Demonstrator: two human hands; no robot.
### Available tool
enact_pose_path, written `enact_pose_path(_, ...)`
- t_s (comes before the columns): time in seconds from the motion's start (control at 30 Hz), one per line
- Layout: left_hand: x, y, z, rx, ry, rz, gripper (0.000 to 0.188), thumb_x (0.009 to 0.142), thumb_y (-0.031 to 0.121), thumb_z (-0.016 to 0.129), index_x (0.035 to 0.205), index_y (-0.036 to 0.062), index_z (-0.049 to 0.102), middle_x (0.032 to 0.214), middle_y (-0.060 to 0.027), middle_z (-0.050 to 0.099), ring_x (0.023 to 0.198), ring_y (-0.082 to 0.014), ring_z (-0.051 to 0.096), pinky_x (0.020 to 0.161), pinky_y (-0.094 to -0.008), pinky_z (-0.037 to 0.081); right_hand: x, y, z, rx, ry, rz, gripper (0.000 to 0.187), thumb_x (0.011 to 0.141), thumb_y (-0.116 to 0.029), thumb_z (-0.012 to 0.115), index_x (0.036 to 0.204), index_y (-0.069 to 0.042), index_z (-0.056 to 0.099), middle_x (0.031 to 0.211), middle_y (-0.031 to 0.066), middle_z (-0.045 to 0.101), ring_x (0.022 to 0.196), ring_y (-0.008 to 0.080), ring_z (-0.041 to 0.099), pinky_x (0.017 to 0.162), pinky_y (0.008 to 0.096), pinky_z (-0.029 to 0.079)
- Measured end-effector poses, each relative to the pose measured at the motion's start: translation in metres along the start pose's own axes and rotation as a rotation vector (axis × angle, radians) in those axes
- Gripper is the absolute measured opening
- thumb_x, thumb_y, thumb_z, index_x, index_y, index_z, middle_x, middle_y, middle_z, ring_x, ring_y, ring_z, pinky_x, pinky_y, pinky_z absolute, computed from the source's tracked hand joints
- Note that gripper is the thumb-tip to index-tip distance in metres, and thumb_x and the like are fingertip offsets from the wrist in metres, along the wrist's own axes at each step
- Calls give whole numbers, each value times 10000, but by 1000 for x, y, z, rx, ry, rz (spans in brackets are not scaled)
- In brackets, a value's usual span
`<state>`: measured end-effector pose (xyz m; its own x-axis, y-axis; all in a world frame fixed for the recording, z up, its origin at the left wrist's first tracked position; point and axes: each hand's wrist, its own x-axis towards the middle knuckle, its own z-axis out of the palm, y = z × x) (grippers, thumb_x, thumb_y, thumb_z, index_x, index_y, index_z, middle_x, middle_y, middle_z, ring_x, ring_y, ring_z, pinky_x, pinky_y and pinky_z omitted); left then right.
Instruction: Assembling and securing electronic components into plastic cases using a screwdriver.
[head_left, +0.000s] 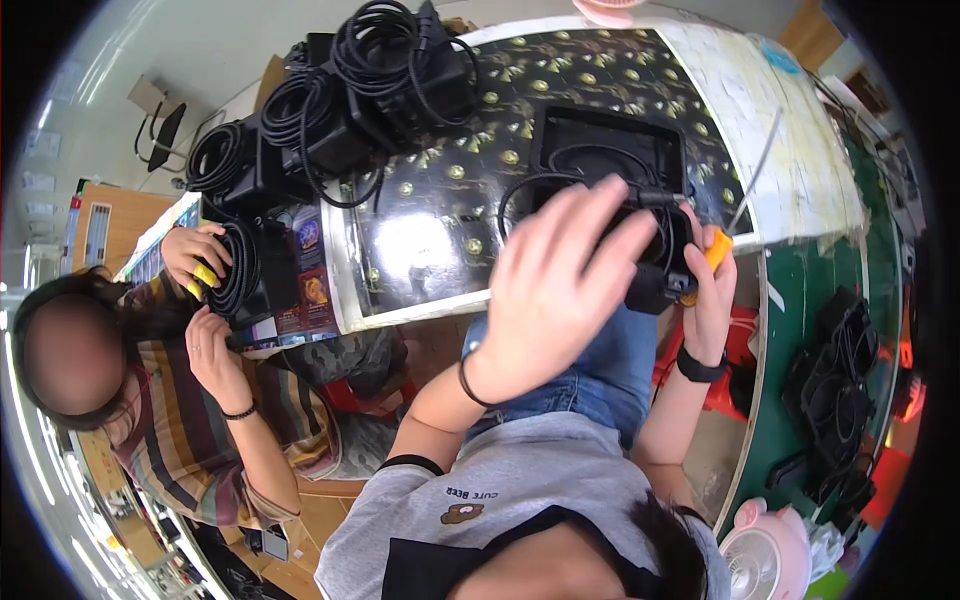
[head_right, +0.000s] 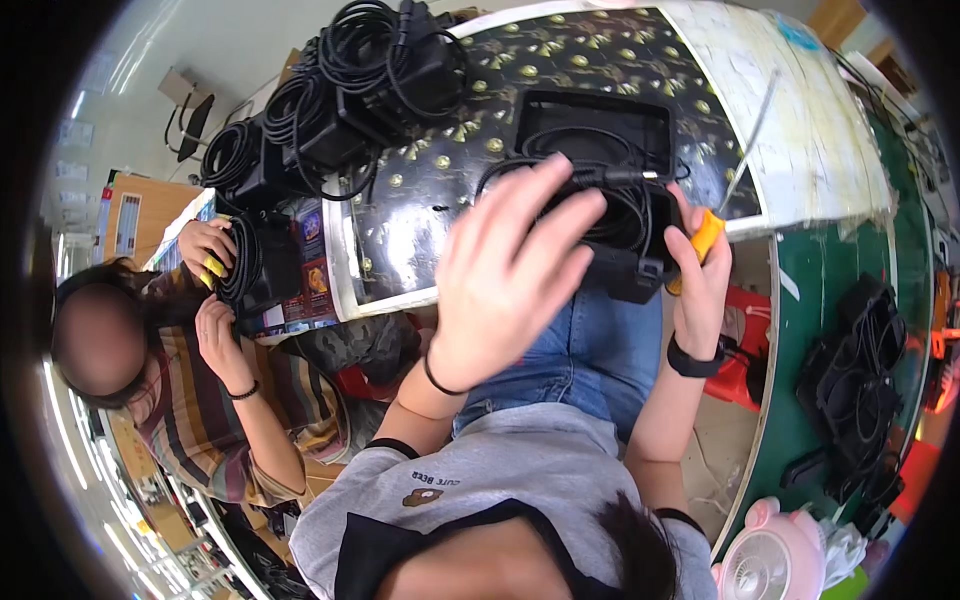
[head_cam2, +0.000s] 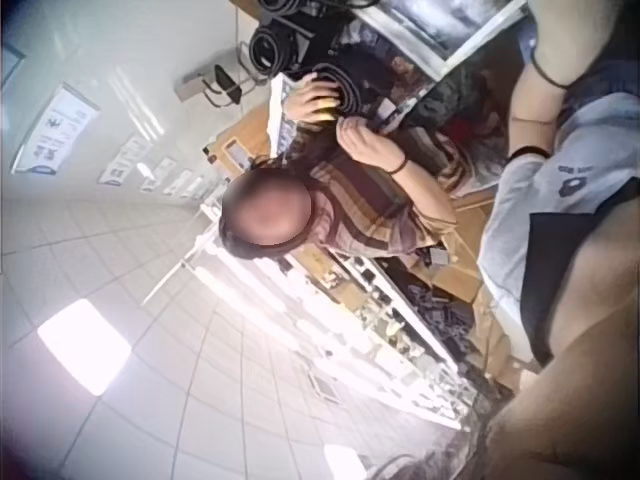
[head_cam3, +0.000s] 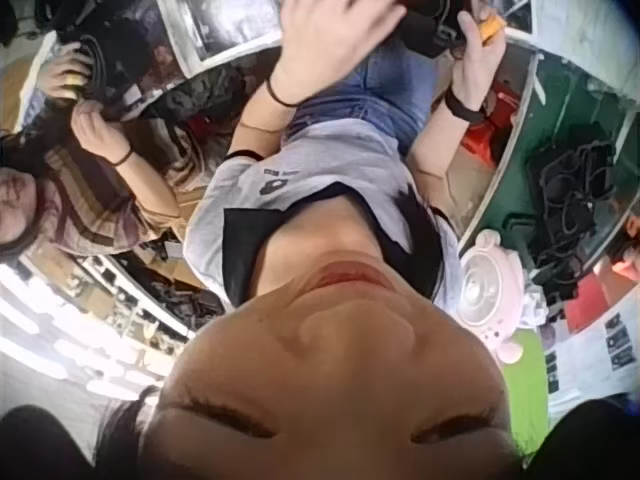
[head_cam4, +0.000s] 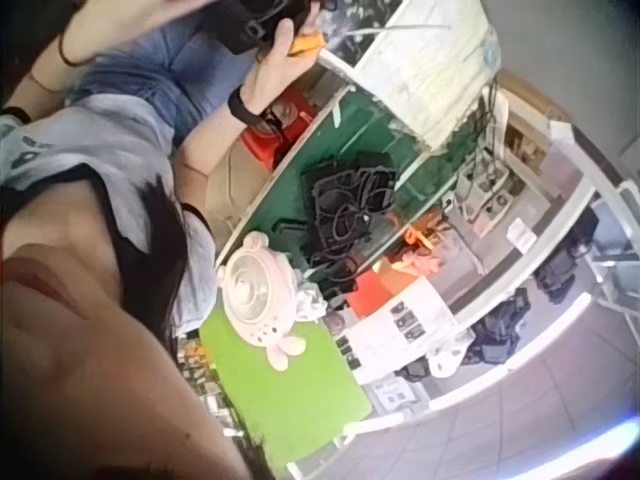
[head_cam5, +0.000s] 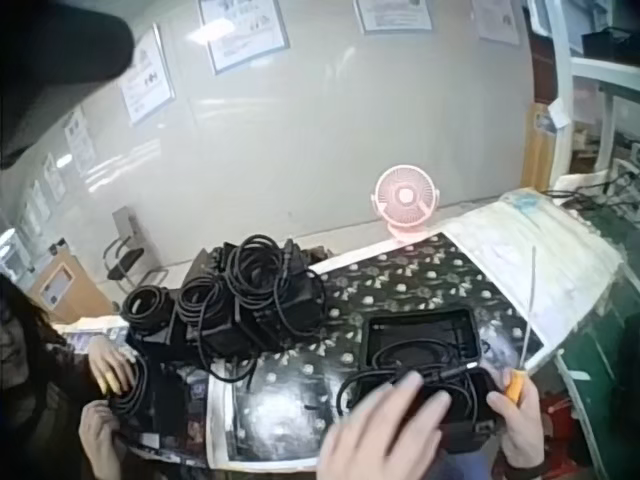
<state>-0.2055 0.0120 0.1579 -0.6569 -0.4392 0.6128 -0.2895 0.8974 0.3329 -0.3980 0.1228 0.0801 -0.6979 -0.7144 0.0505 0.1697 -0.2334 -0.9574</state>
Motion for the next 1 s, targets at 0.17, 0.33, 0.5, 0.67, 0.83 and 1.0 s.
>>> enact_pose_path(0.17, 21, -47, 16, -88, -142, -76, 604, 815, 221, 752, 1378, 170, 540, 1314, -119, 597, 1309, -358, 482, 1095, -487, 368, -8, 5, -3, 34, 52, 37, 249, 881, -13, 636, 1057, -72, 469, 1356, 163, 541, 1254, 193, 518, 1085, 304, 362)
enact_pose_path(0.33, 14, -52, 23, -202, -182, -68, 442, 873, 295, 706, 1277, 144, 609, 1204, -86, 651, 1164, -317, 597, 1092, -517, 383, -12, 15, 1, 168, 43, -25, 234, 883, -5, 610, 1032, -89, 452, 1364, 155, 541, 1186, 168, 542, 1039, 302, 412)
enact_pose_path(0.5, -7, -59, 0, -125, 390, -133, 452, 719, 121, 829, 1140, 80, 668, 1134, -90, 631, 1019, -309, 603, 933, -429, 472, -25, 14, 1, 188, 45, -2, 235, 879, -7, 614, 1009, -97, 440, 1379, 170, 539, 1152, 164, 561, 1022, 298, 423)
enact_pose_path(0.67, -65, -93, -6, 324, 561, -344, 551, 723, 82, 838, 1222, 99, 606, 1203, -107, 574, 1074, -295, 562, 959, -418, 432, -28, 28, -9, 153, 62, 34, 282, 860, 12, 639, 998, -109, 424, 1442, 187, 505, 1088, 137, 576, 981, 264, 427)
enact_pose_path(0.83, -90, -79, -17, 484, -5, -421, 511, 782, 137, 769, 1272, 179, 631, 1205, -59, 568, 1083, -262, 544, 955, -410, 415, -26, 14, 8, 173, 57, -16, 291, 864, 5, 651, 999, -117, 423, 1304, 123, 571, 1075, 131, 572, 964, 251, 429)
enact_pose_path(1.0, -84, -58, -21, -111, -95, -204, 690, 709, -8, 781, 1357, 117, 579, 1285, -115, 581, 1131, -309, 580, 937, -415, 474, -33, 32, -11, 89, -2, -54, 316, 856, -27, 676, 993, -130, 410, 1513, 241, 421, 1227, 199, 538, 1054, 321, 408)
